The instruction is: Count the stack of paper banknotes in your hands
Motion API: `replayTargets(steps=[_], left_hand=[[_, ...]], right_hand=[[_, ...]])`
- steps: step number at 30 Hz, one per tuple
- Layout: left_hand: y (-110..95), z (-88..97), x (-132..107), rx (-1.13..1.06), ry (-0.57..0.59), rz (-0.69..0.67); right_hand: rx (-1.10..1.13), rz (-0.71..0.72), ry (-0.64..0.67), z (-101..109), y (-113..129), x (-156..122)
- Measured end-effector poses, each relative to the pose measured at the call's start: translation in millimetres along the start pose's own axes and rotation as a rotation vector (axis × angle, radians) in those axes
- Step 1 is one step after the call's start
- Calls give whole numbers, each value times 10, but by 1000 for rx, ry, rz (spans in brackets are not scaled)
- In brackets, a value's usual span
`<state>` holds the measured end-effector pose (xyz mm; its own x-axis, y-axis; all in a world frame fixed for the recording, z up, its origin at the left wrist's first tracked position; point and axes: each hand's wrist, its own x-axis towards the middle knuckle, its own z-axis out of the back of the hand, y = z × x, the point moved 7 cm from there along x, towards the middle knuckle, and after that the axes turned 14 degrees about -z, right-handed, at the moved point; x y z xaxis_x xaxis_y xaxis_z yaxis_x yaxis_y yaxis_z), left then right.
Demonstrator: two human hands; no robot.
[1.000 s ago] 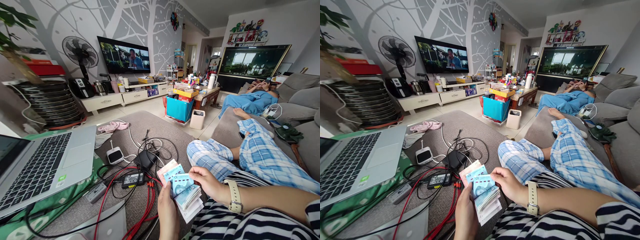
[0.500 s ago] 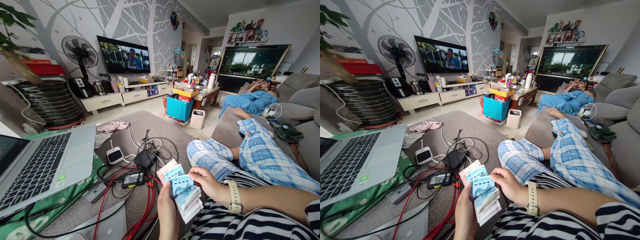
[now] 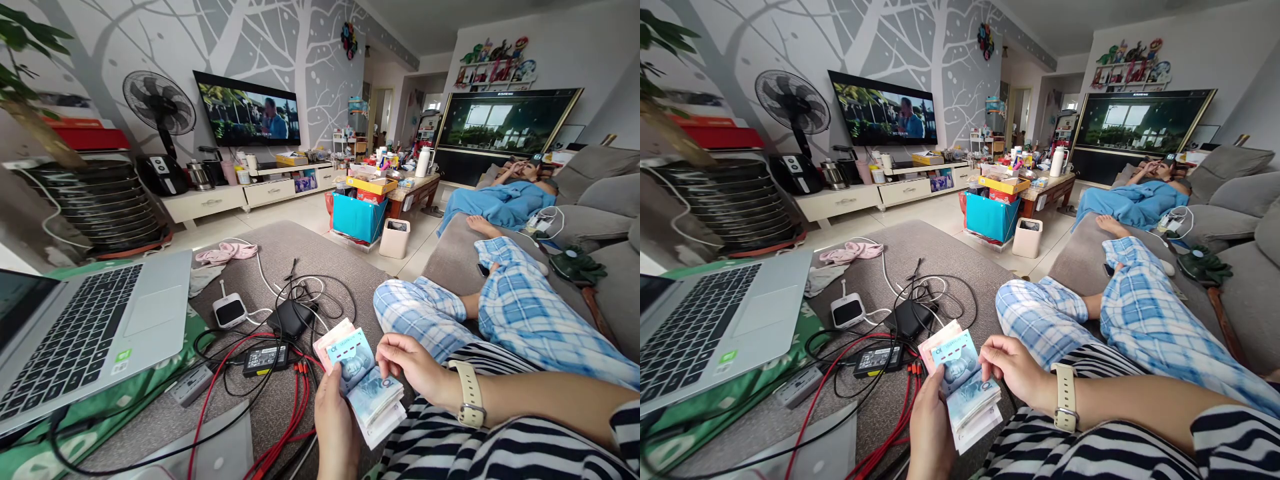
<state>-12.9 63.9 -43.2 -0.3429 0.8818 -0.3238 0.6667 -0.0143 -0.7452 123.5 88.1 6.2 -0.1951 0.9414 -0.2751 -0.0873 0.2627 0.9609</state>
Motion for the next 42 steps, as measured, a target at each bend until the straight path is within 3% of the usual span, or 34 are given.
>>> replayTargets(steps=[13,30,42], left_hand=[[53,-8,18,-20,44,33],[89,-27,6,-59,118,54],[101,-3,14,-41,119,43]], right_hand=[[32,-6,26,-10,-38,13],[10,42,-50,74,-78,53],[9,-30,38,-3,-128,89]])
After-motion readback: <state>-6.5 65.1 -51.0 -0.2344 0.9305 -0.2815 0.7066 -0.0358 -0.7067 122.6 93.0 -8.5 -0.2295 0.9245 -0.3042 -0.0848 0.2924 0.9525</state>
